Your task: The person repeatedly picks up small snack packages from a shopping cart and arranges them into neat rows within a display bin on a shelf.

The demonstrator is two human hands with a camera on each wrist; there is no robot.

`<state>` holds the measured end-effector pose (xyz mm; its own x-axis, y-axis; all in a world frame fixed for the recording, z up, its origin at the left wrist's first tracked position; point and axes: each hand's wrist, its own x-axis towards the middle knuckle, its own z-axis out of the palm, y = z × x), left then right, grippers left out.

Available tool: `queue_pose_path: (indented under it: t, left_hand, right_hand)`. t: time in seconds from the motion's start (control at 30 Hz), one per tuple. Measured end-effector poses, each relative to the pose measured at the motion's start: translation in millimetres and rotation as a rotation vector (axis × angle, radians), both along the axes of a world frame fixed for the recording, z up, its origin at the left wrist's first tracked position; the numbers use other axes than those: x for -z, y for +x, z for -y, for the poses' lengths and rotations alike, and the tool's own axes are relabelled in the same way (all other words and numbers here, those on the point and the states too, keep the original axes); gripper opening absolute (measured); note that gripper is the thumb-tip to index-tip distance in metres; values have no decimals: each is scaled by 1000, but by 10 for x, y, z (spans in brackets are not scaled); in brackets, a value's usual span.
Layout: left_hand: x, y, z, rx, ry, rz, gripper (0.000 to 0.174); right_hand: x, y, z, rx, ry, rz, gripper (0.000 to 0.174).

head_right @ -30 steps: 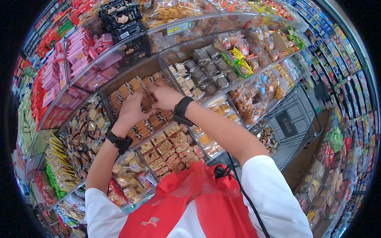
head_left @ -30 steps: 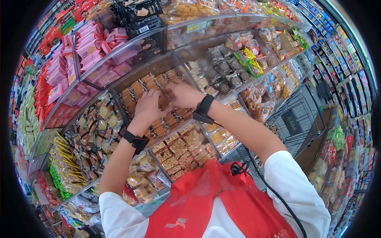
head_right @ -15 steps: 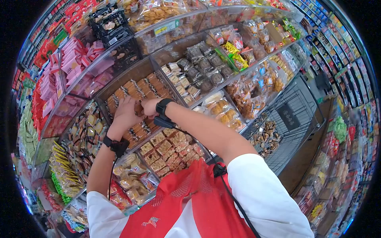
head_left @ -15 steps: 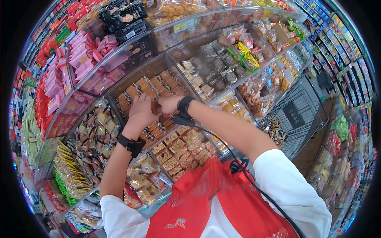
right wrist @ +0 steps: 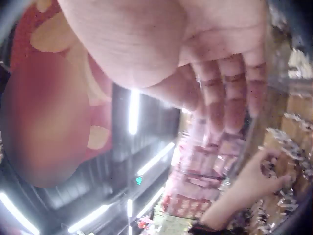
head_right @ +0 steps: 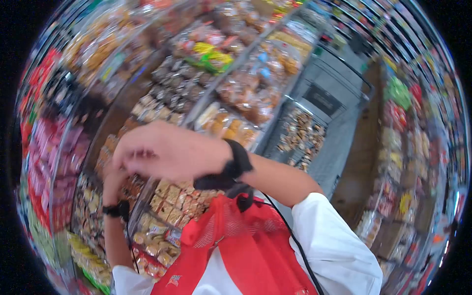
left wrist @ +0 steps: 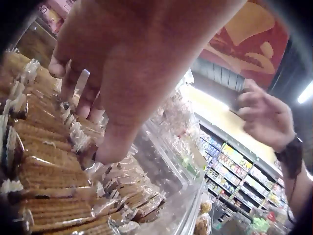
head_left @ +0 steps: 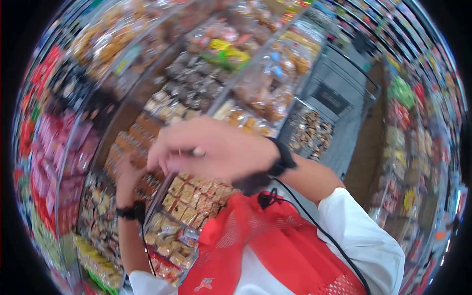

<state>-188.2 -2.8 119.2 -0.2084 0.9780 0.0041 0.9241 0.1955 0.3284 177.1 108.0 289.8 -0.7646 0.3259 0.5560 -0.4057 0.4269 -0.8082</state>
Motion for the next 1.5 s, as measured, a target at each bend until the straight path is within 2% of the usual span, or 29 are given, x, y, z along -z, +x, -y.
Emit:
queue_pose_path:
  t: [0.07, 0.17, 0.37, 0.47, 0.57, 0.67, 0.77, 0.87, 0.9, 0.93, 1.0, 1.03, 1.07, 1.1, 1.17, 1.23, 1.33, 1.43, 1.5]
  left_hand:
    - [64, 60, 41, -88, 110, 77, 62]
    - [122, -75, -51, -70, 10, 30, 62]
    - [285, -290, -42, -77, -5, -11, 62]
    - [258, -210, 1, -80, 44, 37, 61]
    - [19, 5, -116, -109, -98, -54, 61]
    - [-80, 87, -127, -155, -167, -29, 62]
    - [89, 29, -64, -144, -46, -84, 65]
    - [477, -471, 77, -23, 153, -114, 63]
    - [576, -549, 113, -161, 82, -55, 69]
    - [466, -363, 53, -196, 62, -72, 73]
    - [352, 56, 115, -270, 28, -77, 79]
    - [314, 208, 126, -304, 15, -67, 81]
    - [347, 222, 195, -330, 9, -35, 80]
    - [388, 212, 171, -347, 5, -1, 79]
    - [425, 250, 244, -449, 25, -188, 71]
    - [547, 339, 247, -527, 90, -331, 66]
    - [759, 455, 263, -548, 291, -406, 65]
    - [778, 412, 171, -449, 309, -332, 54]
    - [848, 486, 80, -394, 294, -369, 53]
  right_hand:
    - [-240, 688, 182, -60, 40, -106, 20]
    - [-392, 1562, 469, -98, 11, -128, 21]
    - [-454, 2692, 734, 54, -77, -96, 24]
    - [-472, 3057, 785, 106, -102, -80, 26]
    - [-461, 3353, 787, 166, -115, -55, 27]
    - [-412, 3550, 772, 197, -151, -55, 29]
    - [-337, 3736, 657, 228, -185, -53, 31]
    - [-187, 3896, 423, 254, -250, -31, 32]
    - [-92, 3940, 309, 272, -278, -9, 33]
    - [40, 4062, 164, 340, -361, 35, 33]
    - [503, 4377, -204, 572, -599, 131, 34]
    - [924, 4527, -363, 764, -701, 143, 30]
    - [1422, 4671, -513, 1004, -786, 270, 29]
    - [2263, 4859, -593, 1282, -706, 381, 30]
    - [3440, 5189, -609, 1459, -496, 964, 22]
    - [4434, 5326, -620, 1232, -851, 993, 21]
    - [5766, 5446, -596, 1075, -972, 1269, 26]
    - [6578, 5525, -592, 1407, -900, 1351, 34]
    - [6612, 5558, -838, 1540, -956, 1293, 38]
